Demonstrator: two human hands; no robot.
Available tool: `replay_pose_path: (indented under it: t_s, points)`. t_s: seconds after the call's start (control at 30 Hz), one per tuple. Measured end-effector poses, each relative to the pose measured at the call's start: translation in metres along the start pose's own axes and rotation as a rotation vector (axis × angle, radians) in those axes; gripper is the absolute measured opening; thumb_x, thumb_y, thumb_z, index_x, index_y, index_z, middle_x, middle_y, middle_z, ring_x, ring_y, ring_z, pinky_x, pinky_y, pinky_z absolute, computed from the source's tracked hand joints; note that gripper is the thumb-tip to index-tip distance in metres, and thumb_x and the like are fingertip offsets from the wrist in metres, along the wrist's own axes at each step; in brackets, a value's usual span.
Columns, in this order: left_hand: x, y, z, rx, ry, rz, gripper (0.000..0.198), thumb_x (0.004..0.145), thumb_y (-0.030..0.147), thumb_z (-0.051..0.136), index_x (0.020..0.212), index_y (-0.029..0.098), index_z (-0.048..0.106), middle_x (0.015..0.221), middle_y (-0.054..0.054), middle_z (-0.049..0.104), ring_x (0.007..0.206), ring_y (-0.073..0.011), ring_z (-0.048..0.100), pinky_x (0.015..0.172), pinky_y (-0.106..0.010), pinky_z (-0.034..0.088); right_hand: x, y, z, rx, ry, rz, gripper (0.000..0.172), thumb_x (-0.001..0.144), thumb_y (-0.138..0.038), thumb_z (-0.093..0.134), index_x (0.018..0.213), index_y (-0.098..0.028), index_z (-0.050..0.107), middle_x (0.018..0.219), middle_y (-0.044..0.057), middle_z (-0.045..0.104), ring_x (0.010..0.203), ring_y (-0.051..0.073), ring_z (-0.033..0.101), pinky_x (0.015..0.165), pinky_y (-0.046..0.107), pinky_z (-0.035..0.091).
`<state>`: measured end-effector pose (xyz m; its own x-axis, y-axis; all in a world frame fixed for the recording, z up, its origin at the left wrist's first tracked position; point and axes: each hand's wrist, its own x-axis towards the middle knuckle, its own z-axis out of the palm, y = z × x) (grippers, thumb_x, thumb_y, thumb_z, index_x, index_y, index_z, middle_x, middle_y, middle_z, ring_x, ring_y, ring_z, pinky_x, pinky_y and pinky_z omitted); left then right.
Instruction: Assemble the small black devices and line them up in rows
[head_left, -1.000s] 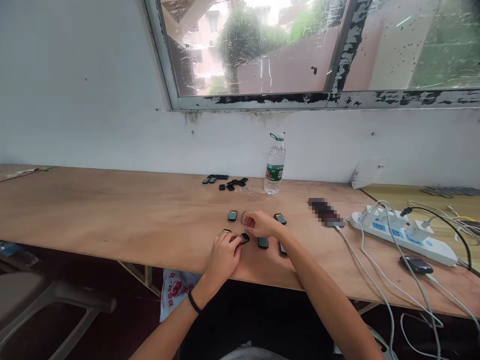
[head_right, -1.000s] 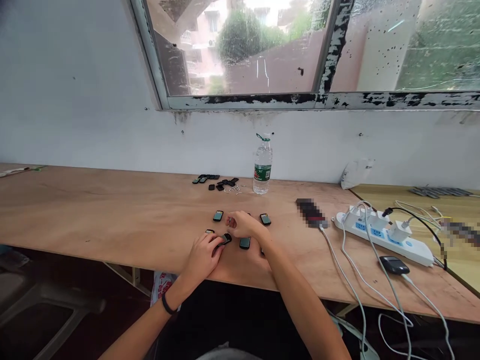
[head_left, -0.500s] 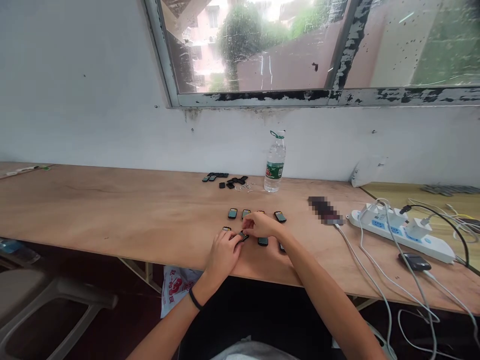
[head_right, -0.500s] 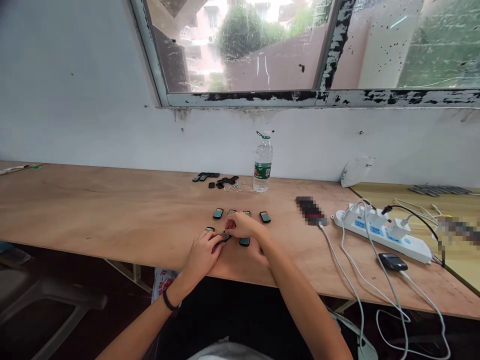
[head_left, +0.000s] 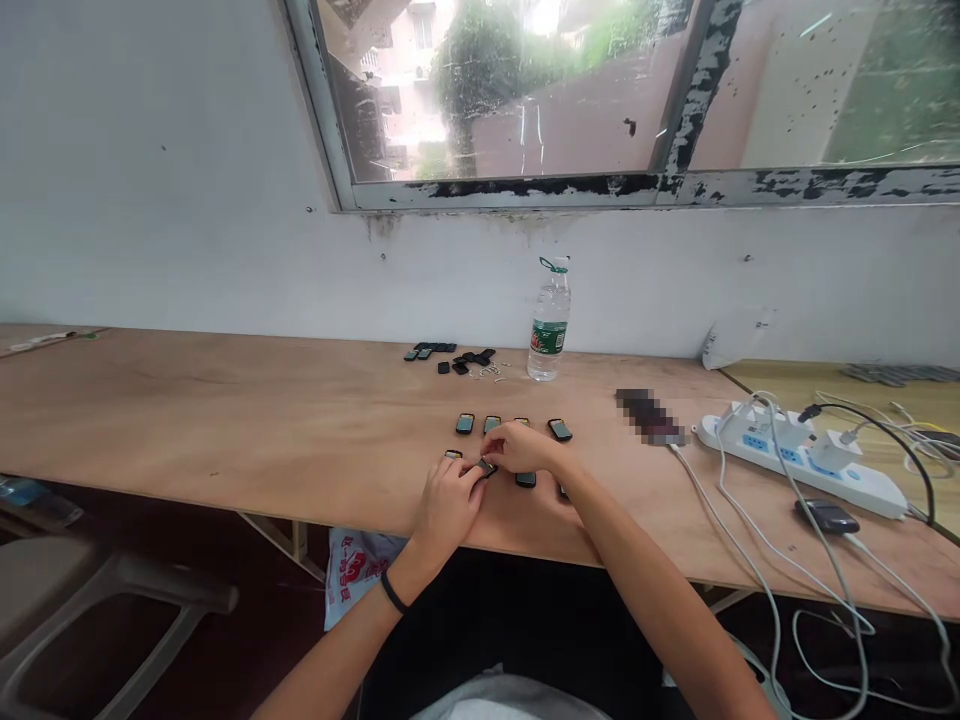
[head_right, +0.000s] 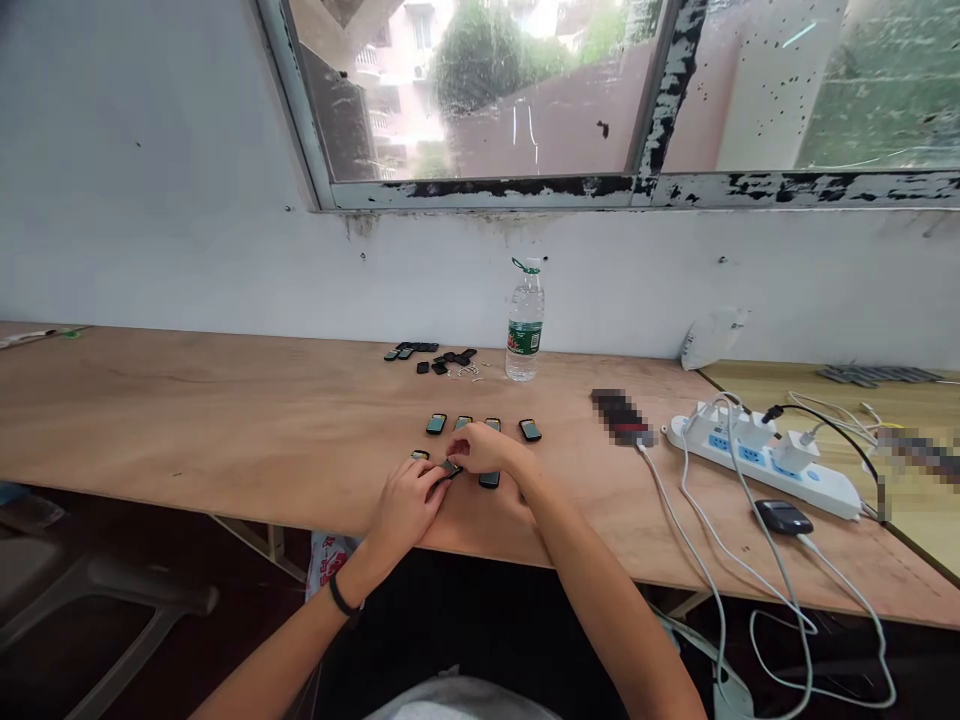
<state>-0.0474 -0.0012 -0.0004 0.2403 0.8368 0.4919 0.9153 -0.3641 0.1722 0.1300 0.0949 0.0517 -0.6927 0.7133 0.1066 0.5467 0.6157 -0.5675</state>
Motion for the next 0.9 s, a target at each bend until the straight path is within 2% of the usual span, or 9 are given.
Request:
replay_pose_path:
  t_s: [0.1,0.2,0.33,0.5,0.57,0.7,0.8,0.9]
  points:
    - [0.0,-0.001,0.001,-0.004,0.01,0.005,0.013,0.096,0.021,0.063,0.101,0.024,0.074,0.099,-0.007,0.069,0.101,-0.0258,0.06,0.086,-0.041,0.048,0.003,0.003,0.003,-0.036,0.001,-0.027,0.013,0.09,-0.017,0.061,0.086,-0.018,0.073,0.079,0.002,0.07,0.066,0.013,0.055,0.058,0.023,0.037]
    - [0.0,-0.001,0.002,0.001,0.017,0.006,0.013,0.096,0.02,0.063,0.1,0.024,0.074,0.099,-0.007,0.069,0.099,-0.0257,0.06,0.085,-0.041,0.048,0.004,0.006,0.003,-0.07,0.002,-0.033,0.022,0.093,-0.021,0.057,0.077,-0.017,0.07,0.07,0.002,0.065,0.062,0.013,0.049,0.056,0.024,0.034]
    - [0.0,0.001,0.001,0.007,0.007,0.002,0.014,0.096,0.019,0.062,0.099,0.025,0.074,0.098,-0.006,0.068,0.099,-0.025,0.059,0.085,-0.039,0.047,0.002,0.007,0.001,-0.075,-0.011,-0.058,0.023,0.089,-0.019,0.058,0.068,-0.017,0.067,0.064,0.0,0.059,0.059,0.012,0.044,0.055,0.025,0.032]
    - [0.001,-0.001,0.001,-0.041,0.004,0.008,0.011,0.095,0.021,0.065,0.101,0.024,0.075,0.096,-0.007,0.066,0.099,-0.0254,0.058,0.086,-0.04,0.047,-0.001,0.006,0.0,-0.04,-0.064,-0.069,0.015,0.085,-0.013,0.061,0.076,-0.016,0.073,0.075,0.001,0.065,0.062,0.011,0.05,0.057,0.022,0.036]
    - [0.001,-0.003,0.002,-0.062,-0.002,0.023,0.011,0.093,0.025,0.07,0.103,0.024,0.075,0.098,-0.007,0.066,0.101,-0.0258,0.058,0.086,-0.04,0.047,-0.001,0.005,0.0,-0.034,-0.094,-0.087,0.019,0.083,-0.009,0.06,0.083,-0.018,0.077,0.082,0.002,0.068,0.065,0.012,0.053,0.058,0.022,0.039]
    - [0.001,-0.002,0.002,-0.097,-0.032,0.047,0.021,0.09,0.029,0.074,0.111,0.025,0.074,0.107,-0.008,0.067,0.107,-0.0271,0.058,0.09,-0.043,0.047,0.0,0.005,-0.001,-0.037,-0.084,-0.15,0.035,0.08,-0.002,0.054,0.095,-0.021,0.079,0.098,0.004,0.072,0.078,0.016,0.06,0.064,0.023,0.045]
    - [0.002,0.0,-0.002,-0.141,-0.008,0.01,0.034,0.089,0.025,0.074,0.122,0.026,0.069,0.115,-0.008,0.066,0.112,-0.0273,0.058,0.095,-0.044,0.047,0.0,0.006,0.0,-0.076,-0.064,-0.153,0.034,0.079,-0.001,0.053,0.092,-0.019,0.078,0.096,0.006,0.072,0.08,0.018,0.06,0.065,0.024,0.045]
    - [0.007,-0.01,-0.011,-0.213,0.035,-0.059,0.047,0.086,0.019,0.073,0.132,0.029,0.064,0.124,-0.007,0.062,0.117,-0.0263,0.058,0.102,-0.043,0.048,0.0,0.007,0.0,-0.087,-0.056,-0.14,0.032,0.079,0.001,0.052,0.089,-0.018,0.076,0.091,0.005,0.072,0.074,0.016,0.058,0.062,0.023,0.044]
